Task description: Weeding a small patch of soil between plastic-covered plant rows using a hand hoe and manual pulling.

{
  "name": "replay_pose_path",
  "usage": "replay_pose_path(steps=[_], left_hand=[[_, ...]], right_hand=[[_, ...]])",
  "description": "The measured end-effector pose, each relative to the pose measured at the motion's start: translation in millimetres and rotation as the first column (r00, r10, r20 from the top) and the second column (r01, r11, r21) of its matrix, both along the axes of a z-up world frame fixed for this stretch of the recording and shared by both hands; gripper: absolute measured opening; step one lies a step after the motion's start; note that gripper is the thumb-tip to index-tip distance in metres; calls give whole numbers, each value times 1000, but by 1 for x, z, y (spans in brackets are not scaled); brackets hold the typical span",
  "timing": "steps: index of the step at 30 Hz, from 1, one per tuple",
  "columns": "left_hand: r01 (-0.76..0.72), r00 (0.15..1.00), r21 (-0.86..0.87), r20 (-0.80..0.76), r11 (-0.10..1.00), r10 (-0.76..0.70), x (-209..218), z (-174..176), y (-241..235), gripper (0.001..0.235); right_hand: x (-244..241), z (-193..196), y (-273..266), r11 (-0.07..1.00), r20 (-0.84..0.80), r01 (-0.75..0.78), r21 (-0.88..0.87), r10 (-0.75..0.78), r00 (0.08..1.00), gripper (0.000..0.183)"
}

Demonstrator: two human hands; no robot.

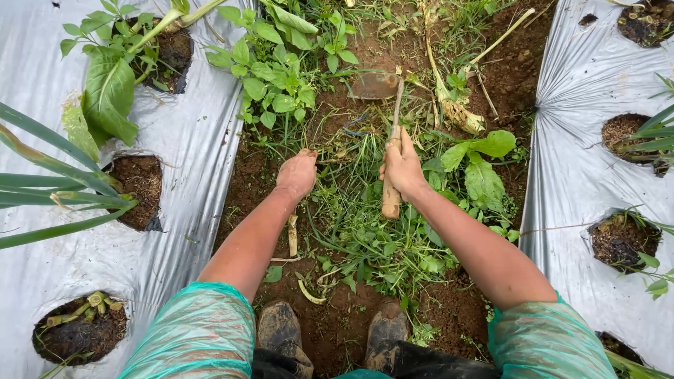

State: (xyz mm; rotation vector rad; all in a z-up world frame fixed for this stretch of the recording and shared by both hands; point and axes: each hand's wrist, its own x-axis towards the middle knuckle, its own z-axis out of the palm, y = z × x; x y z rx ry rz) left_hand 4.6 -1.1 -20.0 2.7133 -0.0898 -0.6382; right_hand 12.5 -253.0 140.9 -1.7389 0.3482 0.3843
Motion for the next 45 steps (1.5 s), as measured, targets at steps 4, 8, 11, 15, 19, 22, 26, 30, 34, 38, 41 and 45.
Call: replay_pose_path(steps=[4, 8, 11, 15, 19, 22, 26, 30, 34, 38, 41, 45], left_hand=[[-13, 1000, 6, 8, 1000, 13, -1, 3, 2, 40], [-17, 1000, -27, 17, 999, 17, 3, 6, 2, 40], [-27, 999, -31, 21, 999, 27, 4, -7, 1, 39], [-32, 999, -38, 6, 999, 33, -4, -15, 3, 38], [-44, 999, -44, 20, 998, 45, -2, -1, 0, 36], [-28, 999, -26, 32, 999, 29, 0, -7, -2, 35], [-17, 1000, -4, 21, 1000, 17, 0, -11, 0, 34], [-10, 1000, -14, 16, 1000, 11, -1, -12, -1, 34], [-10, 1000, -6, 11, 1000, 11, -3, -17, -2, 34], [-8, 1000, 4, 22, 1000, 8, -3, -10, -2, 35], [5, 1000, 8, 23, 1000, -5, -2, -6, -1, 36], [-1, 1000, 12, -7, 1000, 1, -1, -31, 4, 41]], right_hand=[[9, 11, 4, 995, 117, 95, 28, -97, 988, 65], [-18, -4, 11, 999, 17, -23, -34, 23, 1000, 65], [-22, -18, 6, 988, -108, -140, -68, 132, 985, 63], [-9, -12, 5, 997, -106, -83, 5, 83, 991, 64], [18, -6, 0, 999, 1, 20, 33, -20, 1000, 65], [18, -8, 1, 992, 72, 117, 39, -119, 990, 64], [-15, -10, 11, 997, -101, -72, -33, 69, 993, 64], [-8, -2, 8, 995, -188, -97, 31, 101, 977, 68], [7, -10, 3, 998, -113, -49, 28, 52, 992, 66], [22, -3, 5, 990, 8, 122, 68, -123, 992, 68], [-1, -7, 5, 1000, -67, 14, 18, -12, 998, 66], [-22, -11, 15, 986, -176, -164, -43, 154, 972, 64]])
